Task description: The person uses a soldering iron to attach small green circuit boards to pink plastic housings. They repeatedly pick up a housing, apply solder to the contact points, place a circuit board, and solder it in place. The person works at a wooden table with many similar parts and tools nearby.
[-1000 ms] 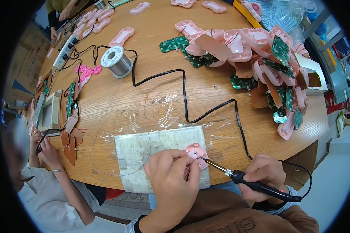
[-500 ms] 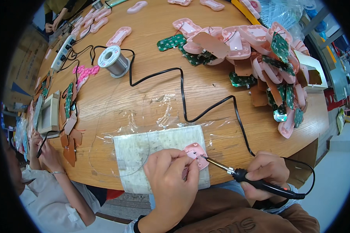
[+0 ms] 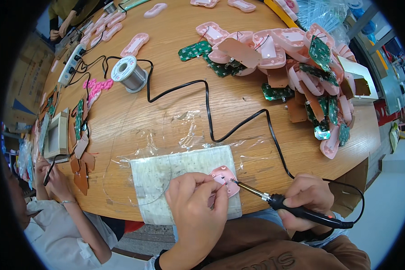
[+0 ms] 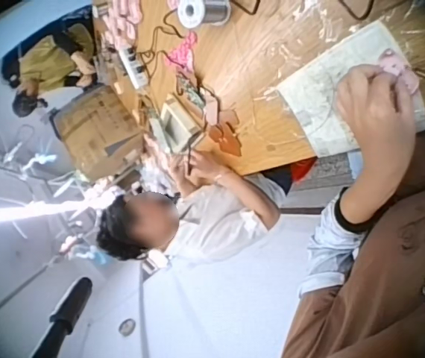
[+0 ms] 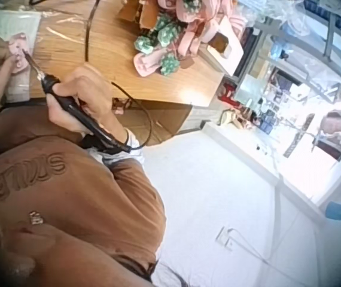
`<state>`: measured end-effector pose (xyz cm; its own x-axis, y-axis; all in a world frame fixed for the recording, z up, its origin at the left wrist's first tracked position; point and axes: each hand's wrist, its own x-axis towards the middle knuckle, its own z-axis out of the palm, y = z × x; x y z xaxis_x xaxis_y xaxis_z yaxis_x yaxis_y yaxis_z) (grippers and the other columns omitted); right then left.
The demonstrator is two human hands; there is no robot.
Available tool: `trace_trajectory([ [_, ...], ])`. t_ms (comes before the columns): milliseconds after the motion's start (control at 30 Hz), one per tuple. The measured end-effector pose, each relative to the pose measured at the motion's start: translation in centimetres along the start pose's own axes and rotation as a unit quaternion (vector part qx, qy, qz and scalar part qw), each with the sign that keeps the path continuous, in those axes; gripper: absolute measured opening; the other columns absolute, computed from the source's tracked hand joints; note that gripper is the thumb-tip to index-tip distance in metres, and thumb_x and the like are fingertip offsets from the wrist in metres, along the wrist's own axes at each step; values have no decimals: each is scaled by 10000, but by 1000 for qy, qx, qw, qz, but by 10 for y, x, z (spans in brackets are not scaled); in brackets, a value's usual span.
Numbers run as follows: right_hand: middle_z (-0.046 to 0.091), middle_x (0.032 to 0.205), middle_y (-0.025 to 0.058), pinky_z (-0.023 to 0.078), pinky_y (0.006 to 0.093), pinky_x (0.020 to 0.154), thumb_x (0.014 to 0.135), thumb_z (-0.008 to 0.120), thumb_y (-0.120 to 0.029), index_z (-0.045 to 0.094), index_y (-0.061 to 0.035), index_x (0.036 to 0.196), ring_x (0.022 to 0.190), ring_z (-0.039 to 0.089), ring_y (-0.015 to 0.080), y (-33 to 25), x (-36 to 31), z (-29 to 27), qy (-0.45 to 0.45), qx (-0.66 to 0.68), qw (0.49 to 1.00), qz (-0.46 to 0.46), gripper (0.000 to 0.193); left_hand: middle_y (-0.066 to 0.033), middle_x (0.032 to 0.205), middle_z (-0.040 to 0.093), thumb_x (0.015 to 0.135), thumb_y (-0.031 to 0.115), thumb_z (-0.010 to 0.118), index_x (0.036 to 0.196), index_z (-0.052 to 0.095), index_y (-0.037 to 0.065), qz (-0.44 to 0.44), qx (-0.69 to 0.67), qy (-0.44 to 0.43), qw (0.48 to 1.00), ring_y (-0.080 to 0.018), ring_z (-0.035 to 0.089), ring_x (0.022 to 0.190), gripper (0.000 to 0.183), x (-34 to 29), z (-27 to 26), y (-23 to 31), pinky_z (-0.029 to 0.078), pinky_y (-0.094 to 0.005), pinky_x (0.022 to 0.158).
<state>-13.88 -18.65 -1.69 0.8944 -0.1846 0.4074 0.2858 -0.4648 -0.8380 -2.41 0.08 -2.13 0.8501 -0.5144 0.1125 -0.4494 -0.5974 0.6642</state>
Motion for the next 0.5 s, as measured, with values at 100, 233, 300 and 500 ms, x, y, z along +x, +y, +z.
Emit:
trace_trajectory([
  [100, 603, 665, 54, 392, 285, 449, 622, 797, -41, 616, -71, 814, 515, 556, 194, 1, -1, 0, -1, 4, 1000, 0, 265, -18, 895, 589, 671, 36, 750, 747, 667, 59, -5, -3, 0, 1000, -246, 512, 897, 114, 0, -1, 0, 359, -385, 816],
  [233, 602, 663, 53, 396, 289, 452, 620, 794, -38, 615, -68, 808, 519, 563, 199, 2, -2, 2, -1, 3, 1000, -10, 262, -22, 891, 590, 673, 36, 749, 742, 664, 57, -6, 0, -3, 1000, -248, 512, 888, 112, 0, -1, 0, 360, -383, 810],
  [300, 599, 661, 54, 402, 292, 455, 617, 792, -38, 614, -66, 802, 522, 567, 203, 4, -2, 4, -1, 11, 1000, -15, 258, -23, 889, 589, 673, 36, 749, 739, 662, 57, -12, -6, -5, 1000, -249, 512, 886, 111, 1, -1, 0, 360, -381, 808],
  [500, 594, 640, 50, 348, 276, 427, 646, 772, -71, 576, -71, 836, 478, 521, 161, 9, 0, 6, -33, 5, 999, -42, 272, -23, 888, 589, 678, 38, 744, 730, 664, 60, -8, 3, -6, 1000, -251, 513, 880, 98, 1, -1, 1, 362, -379, 809],
])
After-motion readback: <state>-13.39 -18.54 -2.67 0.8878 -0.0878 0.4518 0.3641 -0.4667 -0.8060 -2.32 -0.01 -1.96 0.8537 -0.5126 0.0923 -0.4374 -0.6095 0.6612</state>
